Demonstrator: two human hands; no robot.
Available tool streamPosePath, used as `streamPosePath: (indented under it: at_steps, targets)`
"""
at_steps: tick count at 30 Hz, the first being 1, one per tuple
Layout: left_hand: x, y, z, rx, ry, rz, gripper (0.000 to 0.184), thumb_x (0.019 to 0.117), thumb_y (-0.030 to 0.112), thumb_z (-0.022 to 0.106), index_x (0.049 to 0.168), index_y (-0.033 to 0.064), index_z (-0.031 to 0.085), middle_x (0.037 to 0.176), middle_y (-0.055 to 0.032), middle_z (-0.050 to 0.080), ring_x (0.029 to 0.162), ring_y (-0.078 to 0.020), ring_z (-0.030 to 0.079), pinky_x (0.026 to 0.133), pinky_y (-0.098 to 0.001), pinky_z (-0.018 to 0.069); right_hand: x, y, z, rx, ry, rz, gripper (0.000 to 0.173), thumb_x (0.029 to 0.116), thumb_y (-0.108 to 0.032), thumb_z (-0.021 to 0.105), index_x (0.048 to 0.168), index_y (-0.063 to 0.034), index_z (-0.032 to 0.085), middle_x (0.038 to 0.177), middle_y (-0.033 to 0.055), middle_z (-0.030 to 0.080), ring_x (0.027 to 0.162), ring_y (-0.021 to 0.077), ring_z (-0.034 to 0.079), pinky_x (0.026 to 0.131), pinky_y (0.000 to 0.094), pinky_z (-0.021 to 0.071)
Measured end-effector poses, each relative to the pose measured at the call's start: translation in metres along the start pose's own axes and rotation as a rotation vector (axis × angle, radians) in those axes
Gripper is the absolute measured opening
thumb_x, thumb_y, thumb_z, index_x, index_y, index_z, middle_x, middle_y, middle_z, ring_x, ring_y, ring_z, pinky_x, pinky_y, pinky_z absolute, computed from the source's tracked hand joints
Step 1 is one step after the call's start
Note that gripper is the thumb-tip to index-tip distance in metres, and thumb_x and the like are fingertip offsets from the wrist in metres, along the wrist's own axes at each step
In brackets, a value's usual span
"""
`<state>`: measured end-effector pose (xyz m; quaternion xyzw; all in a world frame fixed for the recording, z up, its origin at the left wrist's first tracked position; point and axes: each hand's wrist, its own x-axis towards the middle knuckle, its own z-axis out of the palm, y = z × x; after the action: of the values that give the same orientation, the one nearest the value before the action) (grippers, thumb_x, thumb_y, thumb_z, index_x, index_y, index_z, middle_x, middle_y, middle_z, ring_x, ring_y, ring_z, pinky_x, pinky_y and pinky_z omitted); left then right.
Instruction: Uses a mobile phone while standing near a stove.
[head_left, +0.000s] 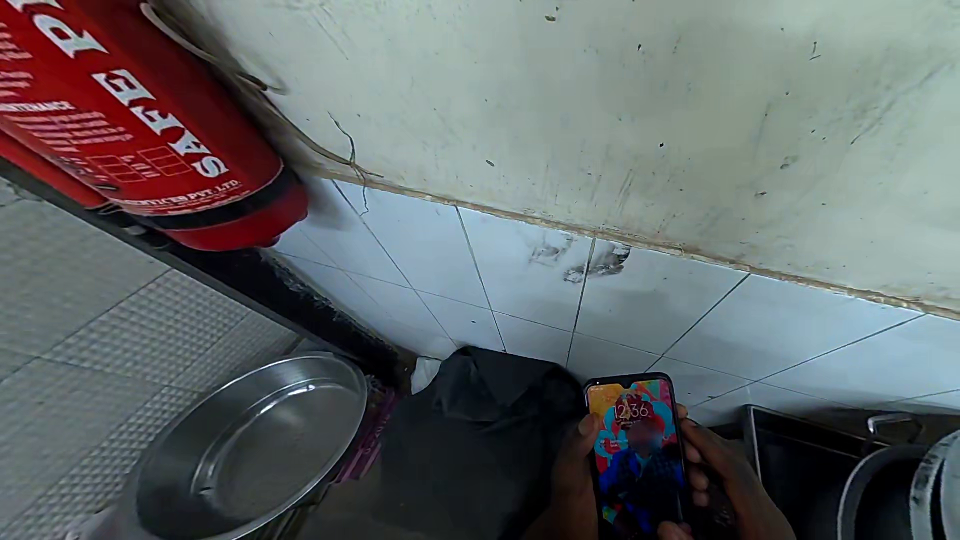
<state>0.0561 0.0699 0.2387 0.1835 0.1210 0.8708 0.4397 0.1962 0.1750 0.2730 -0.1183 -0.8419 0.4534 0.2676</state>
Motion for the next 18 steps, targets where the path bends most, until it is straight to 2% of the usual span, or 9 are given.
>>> streamPosePath:
  at_steps: [6,18]
  targets:
    - [-0.003,-0.003,-0.002,-0.009,0.045,-0.038,0.039,0.0983,0.043,0.062,0.117,0.0113,0.074,0.111,-0.0080,0.076,0.106,-0.0170,0.072,0.096,-0.0382,0.0578,-0.005,-0.003,0.000,-0.031,0.009,0.029,0.075,0.0966,-0.045,0.069,0.146,0.0068,0.047,0.134,0.0220,0.058,0.110,0.0111,0.058,0.090,0.0223,0.0517]
    - [-0.010,-0.011,0.000,-0.053,0.057,-0.090,0.040,0.0974,0.045,0.063,0.118,0.0120,0.074,0.112,-0.0086,0.075,0.107,-0.0174,0.072,0.096,-0.0388,0.0581,-0.018,-0.004,0.002,-0.085,0.005,0.092,0.078,0.0959,-0.043,0.070,0.147,0.0102,0.046,0.134,0.0253,0.058,0.108,0.0137,0.060,0.088,0.0245,0.0531]
